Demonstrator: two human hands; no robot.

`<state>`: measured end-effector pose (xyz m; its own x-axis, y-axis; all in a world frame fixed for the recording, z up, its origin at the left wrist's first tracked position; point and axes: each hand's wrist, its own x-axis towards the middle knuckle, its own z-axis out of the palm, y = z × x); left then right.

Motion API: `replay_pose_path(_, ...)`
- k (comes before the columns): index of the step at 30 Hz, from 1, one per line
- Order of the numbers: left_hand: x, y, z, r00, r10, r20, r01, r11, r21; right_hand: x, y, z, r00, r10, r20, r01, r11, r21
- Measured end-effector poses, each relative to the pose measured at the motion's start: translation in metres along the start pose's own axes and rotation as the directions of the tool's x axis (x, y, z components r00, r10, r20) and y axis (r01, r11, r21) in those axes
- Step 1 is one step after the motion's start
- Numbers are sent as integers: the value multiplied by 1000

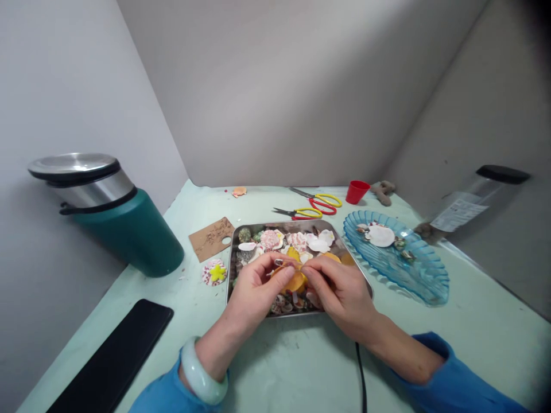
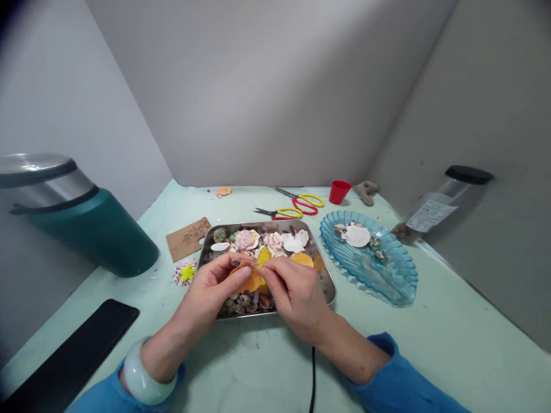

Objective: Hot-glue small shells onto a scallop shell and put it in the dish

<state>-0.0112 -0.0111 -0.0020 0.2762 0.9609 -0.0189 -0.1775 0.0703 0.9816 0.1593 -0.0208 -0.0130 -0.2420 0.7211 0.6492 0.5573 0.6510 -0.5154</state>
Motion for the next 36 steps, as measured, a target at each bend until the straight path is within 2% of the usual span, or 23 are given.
replay_pose_path(10, -1, 3, 1, 995, 80, -54, -73, 991, 116, 0, 0, -1, 998, -58, 1, 58, 998, 16)
replay_pose_path(21, -4, -3, 1, 988, 97, 117, -107, 991, 82, -1, 0, -1, 997, -50, 51, 48, 998, 33)
replay_pose_path(36, -6, -3, 1, 992, 77, 102, -90, 988, 123, -1, -1, -1, 993, -107, 58, 104, 993, 46)
